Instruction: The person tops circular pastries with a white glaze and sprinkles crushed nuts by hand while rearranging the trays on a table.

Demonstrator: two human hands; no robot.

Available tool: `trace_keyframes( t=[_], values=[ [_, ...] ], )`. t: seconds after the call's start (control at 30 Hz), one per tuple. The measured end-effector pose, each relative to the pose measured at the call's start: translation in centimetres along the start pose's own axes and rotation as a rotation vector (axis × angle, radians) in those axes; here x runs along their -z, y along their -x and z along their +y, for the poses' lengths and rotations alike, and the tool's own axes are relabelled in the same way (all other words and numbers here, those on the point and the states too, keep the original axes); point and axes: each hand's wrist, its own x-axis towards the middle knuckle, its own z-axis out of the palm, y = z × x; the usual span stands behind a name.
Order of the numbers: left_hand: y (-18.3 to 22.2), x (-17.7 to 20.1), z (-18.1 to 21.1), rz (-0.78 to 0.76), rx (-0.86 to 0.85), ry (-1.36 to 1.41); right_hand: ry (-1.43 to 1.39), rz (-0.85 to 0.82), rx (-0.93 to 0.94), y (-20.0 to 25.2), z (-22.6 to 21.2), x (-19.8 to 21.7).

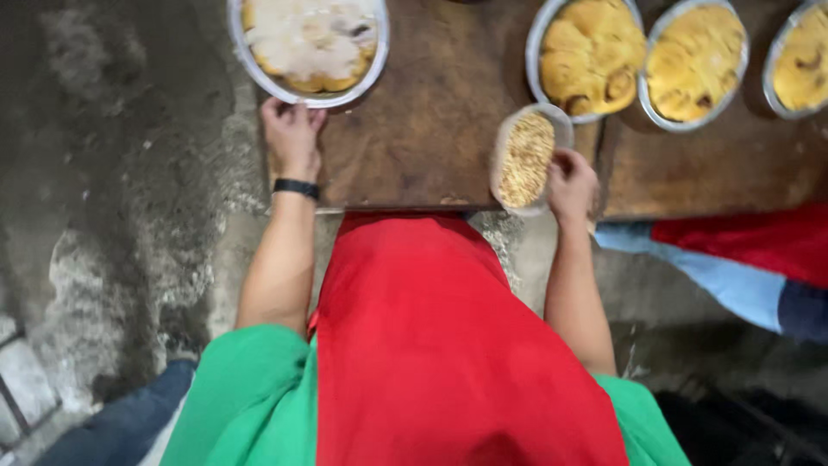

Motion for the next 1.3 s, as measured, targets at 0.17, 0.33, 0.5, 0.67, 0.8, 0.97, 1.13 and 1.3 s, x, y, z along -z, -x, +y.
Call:
trace_keyframes(
  t=[0.17,0.33,0.5,0.67,0.8,0.97,1.13,1.3],
  values=[
    [3.0,-1.1,2.5,0.031,0.172,-0.195,0.02,0.055,0.186,-2.2,-3.5,-2.7],
    [7.0,-1.4,1.5,-0.231,0.148,-0.415,0.21,-0.057,0.319,-1.5,-5.8,-4.3],
    [9.3,-3.7,-1.9,-0.371,0.265,-0.473,0.16,-0.098,0.313,0.0,-5.1,-4.6],
    [11.4,-8.3,-4.4,-0.545,0.314,-0.541,0.071,-0.103,0.307,-0.5,-4.5,-4.2],
    [13.1,-11.6,-5.4,-0.727,0.236,-0.638,0.048,-0.137,0.345,-0.6,-6.2,-1.3],
    [11.9,-17.8,-8.4,-0.772,0.099,-0.697,0.024,0.027,0.523,-1.4,-6.0,0.9],
    [7.4,-25.8,-14.5,-0.725,-0.322,-0.748,-0.41,0.362,-0.055,-10.1,4.5,0.9],
    [5.2,-32.6,-18.1,-0.643,-0.229,-0.779,-0.274,0.318,-0.257,-17.4,10.5,-1.5]
  ],
)
